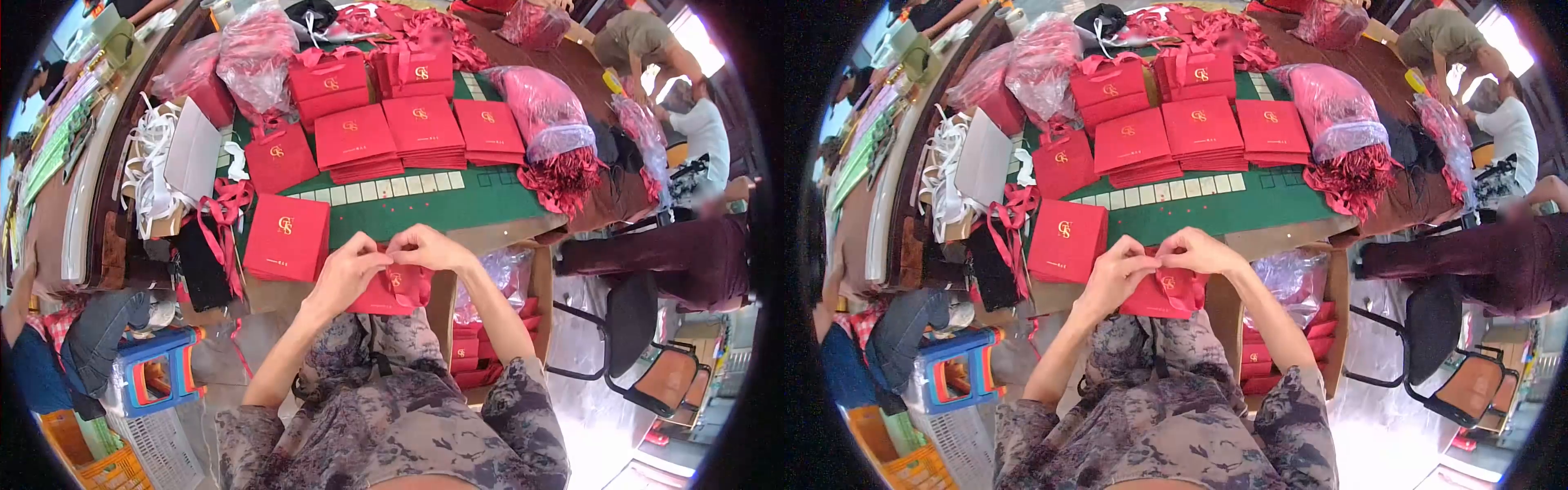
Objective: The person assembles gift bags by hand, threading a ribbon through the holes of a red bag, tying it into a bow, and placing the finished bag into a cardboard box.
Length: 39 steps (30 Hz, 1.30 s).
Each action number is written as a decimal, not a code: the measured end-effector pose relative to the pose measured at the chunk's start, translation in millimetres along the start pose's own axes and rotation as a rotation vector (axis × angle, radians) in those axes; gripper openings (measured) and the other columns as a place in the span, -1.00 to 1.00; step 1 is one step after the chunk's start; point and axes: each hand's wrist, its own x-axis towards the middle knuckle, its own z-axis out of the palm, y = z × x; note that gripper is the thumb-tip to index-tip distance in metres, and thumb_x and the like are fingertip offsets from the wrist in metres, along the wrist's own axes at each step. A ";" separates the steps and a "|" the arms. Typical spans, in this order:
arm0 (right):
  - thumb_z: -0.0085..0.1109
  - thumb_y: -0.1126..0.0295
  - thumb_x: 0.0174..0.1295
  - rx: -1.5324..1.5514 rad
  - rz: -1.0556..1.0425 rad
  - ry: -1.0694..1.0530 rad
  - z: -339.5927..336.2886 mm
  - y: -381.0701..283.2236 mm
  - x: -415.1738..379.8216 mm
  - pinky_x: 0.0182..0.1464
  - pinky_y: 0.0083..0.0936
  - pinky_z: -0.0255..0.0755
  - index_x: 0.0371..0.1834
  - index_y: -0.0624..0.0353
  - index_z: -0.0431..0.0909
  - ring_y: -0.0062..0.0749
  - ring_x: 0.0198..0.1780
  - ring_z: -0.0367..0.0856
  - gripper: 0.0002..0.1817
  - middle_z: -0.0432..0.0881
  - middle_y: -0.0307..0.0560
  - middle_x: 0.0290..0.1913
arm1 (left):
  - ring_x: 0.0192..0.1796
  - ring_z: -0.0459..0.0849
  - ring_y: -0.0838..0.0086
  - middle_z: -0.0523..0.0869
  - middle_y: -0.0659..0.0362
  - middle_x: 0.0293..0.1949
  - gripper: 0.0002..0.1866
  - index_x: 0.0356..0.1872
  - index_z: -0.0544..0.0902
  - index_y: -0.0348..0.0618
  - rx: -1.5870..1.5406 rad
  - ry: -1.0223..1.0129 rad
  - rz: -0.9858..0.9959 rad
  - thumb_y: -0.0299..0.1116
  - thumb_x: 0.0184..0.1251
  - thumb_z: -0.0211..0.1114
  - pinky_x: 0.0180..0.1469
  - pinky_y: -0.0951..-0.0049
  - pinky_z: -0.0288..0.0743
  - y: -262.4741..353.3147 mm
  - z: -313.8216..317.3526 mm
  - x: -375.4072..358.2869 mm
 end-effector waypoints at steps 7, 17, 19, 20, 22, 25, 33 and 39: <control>0.21 0.35 0.31 0.404 0.140 0.194 21.7 18.5 15.3 -0.24 -0.67 0.43 -0.34 0.20 0.66 -0.71 -0.33 0.53 -0.84 0.66 -0.33 -0.40 | -0.25 0.65 0.32 0.58 0.12 -0.21 -0.82 -0.20 0.75 -0.19 -0.014 0.082 -0.114 -0.54 0.15 0.49 -0.24 0.38 0.57 -8.8 8.7 -7.1; 0.26 0.32 0.34 0.298 -0.015 0.460 21.8 24.8 25.9 -0.29 -0.55 0.44 -0.25 0.26 0.68 -0.61 -0.38 0.56 -0.80 0.62 -0.27 -0.48 | -0.25 0.64 0.21 0.71 0.07 -0.31 -0.82 -0.24 0.74 -0.21 0.207 0.231 -0.264 -0.40 0.18 0.50 -0.18 0.26 0.55 -17.5 32.2 2.9; 0.27 0.30 0.34 0.168 -0.010 0.537 20.9 22.1 22.4 -0.27 -0.49 0.47 -0.23 0.22 0.69 -0.50 -0.36 0.62 -0.80 0.66 -0.18 -0.44 | -0.24 0.68 0.16 0.77 0.02 -0.33 -0.81 -0.20 0.75 -0.24 0.236 0.167 -0.274 -0.34 0.27 0.44 -0.17 0.24 0.56 -23.8 36.4 8.0; 0.28 0.27 0.34 0.037 -0.005 0.613 20.9 22.2 20.1 -0.24 -0.43 0.50 -0.22 0.19 0.70 -0.39 -0.33 0.67 -0.80 0.69 -0.10 -0.40 | -0.24 0.68 0.16 0.77 0.02 -0.33 -0.81 -0.20 0.75 -0.24 0.235 0.165 -0.274 -0.34 0.27 0.44 -0.17 0.24 0.56 -26.3 39.2 7.6; 0.33 0.25 0.27 -0.157 -0.008 0.736 23.6 16.4 12.5 -0.21 -0.30 0.52 -0.27 0.14 0.69 -0.16 -0.27 0.69 -0.82 0.67 -0.01 -0.34 | -0.31 0.72 0.23 0.78 0.03 -0.37 -0.79 -0.13 0.76 -0.24 0.134 0.228 -0.351 -0.32 0.38 0.36 -0.20 0.28 0.58 -30.6 44.2 8.0; 0.40 0.32 0.13 -0.490 0.071 0.677 35.7 11.5 -1.0 -0.20 -0.16 0.52 -0.34 0.14 0.58 -0.06 -0.23 0.65 -0.81 0.59 -0.05 -0.34 | -0.38 0.76 0.32 0.78 0.04 -0.41 -0.77 -0.06 0.75 -0.23 -0.045 0.171 -0.484 -0.32 0.46 0.27 -0.26 0.35 0.59 -35.4 43.4 6.1; 0.22 0.47 0.37 -0.151 0.081 0.796 53.2 29.2 -5.2 -0.21 -0.48 0.54 -0.13 0.21 0.58 -0.39 -0.29 0.67 -0.91 0.68 -0.09 -0.30 | -0.39 0.78 0.38 0.76 0.11 -0.50 -0.76 -0.06 0.73 -0.22 -0.091 0.070 -0.534 -0.32 0.53 0.16 -0.30 0.38 0.59 -36.0 40.9 5.1; 0.16 0.46 0.43 0.282 0.027 0.750 65.2 29.8 -2.9 -0.14 -0.54 0.55 0.04 0.29 0.65 -0.56 -0.21 0.66 -0.79 0.72 -0.12 -0.17 | -0.40 0.77 0.24 0.75 0.09 -0.50 -0.77 -0.17 0.72 -0.21 -0.044 0.023 -0.478 -0.31 0.52 0.14 -0.29 0.29 0.58 -26.4 48.5 9.9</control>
